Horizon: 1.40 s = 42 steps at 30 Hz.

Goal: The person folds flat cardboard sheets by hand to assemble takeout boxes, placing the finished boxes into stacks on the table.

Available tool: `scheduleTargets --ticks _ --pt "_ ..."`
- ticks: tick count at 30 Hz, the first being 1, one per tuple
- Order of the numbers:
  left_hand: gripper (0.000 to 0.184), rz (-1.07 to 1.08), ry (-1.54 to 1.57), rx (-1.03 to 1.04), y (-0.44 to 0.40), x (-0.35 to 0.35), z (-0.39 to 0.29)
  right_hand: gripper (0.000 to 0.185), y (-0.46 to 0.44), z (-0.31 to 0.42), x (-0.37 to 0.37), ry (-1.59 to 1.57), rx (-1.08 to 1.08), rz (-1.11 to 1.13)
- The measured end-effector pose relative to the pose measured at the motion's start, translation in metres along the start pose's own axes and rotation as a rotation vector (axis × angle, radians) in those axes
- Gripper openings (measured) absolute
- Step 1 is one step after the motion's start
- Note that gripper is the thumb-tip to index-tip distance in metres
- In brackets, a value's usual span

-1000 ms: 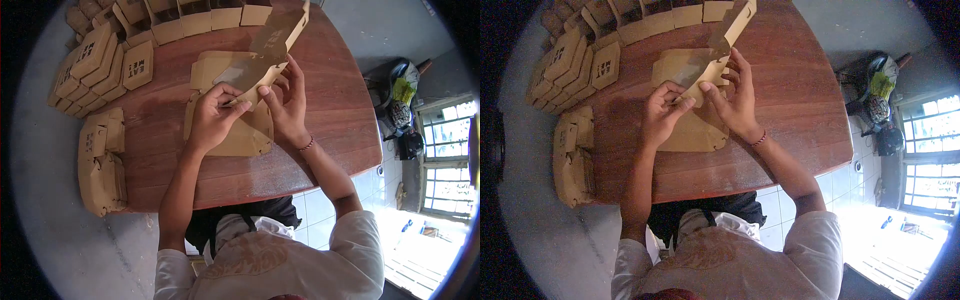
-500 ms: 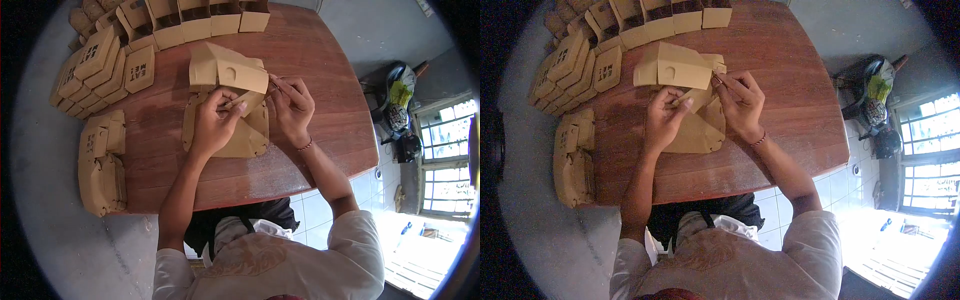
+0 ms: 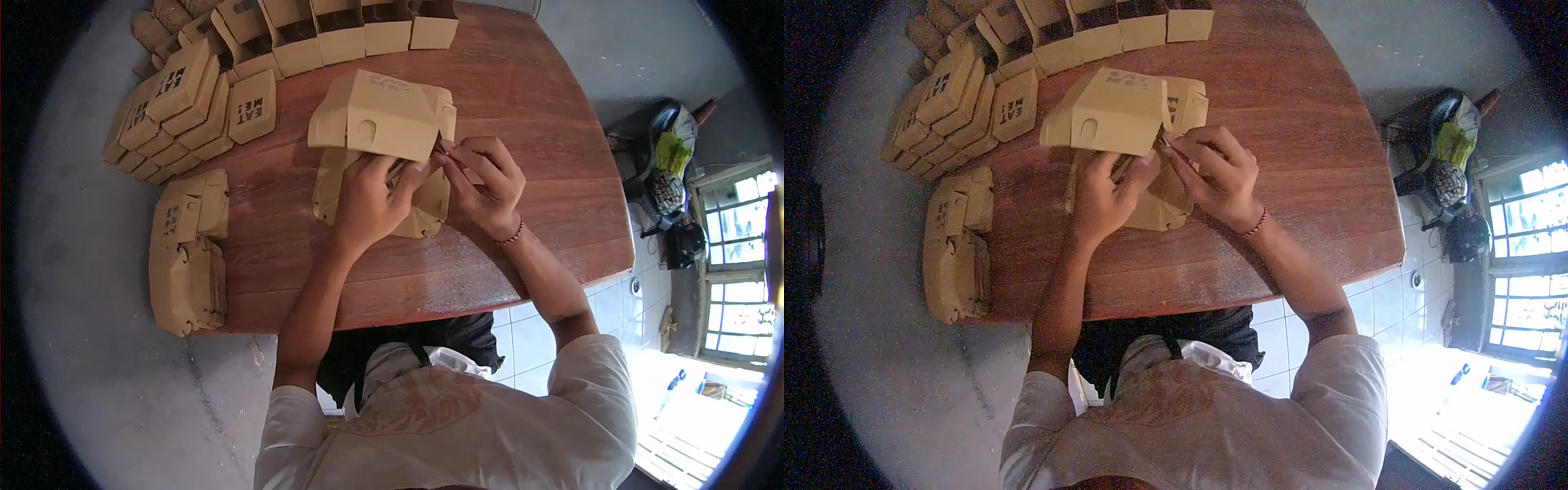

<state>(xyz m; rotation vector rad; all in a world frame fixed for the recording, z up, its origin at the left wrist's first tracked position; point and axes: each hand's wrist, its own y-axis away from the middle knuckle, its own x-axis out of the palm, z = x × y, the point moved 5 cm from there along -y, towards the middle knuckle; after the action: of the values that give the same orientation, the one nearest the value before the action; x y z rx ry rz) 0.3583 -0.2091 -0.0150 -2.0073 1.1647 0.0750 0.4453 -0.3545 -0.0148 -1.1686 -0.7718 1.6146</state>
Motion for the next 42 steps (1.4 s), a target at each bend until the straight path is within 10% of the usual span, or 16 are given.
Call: scheduleTargets --ticks 21,42 --pt "0.021 0.14 0.454 -0.538 0.012 -0.001 0.037 0.032 -0.01 0.01 -0.005 0.028 -0.229 0.269" --pt "0.025 0.179 0.468 -0.508 0.018 0.002 0.034 0.019 -0.021 0.021 -0.009 -0.004 -0.207 0.393"
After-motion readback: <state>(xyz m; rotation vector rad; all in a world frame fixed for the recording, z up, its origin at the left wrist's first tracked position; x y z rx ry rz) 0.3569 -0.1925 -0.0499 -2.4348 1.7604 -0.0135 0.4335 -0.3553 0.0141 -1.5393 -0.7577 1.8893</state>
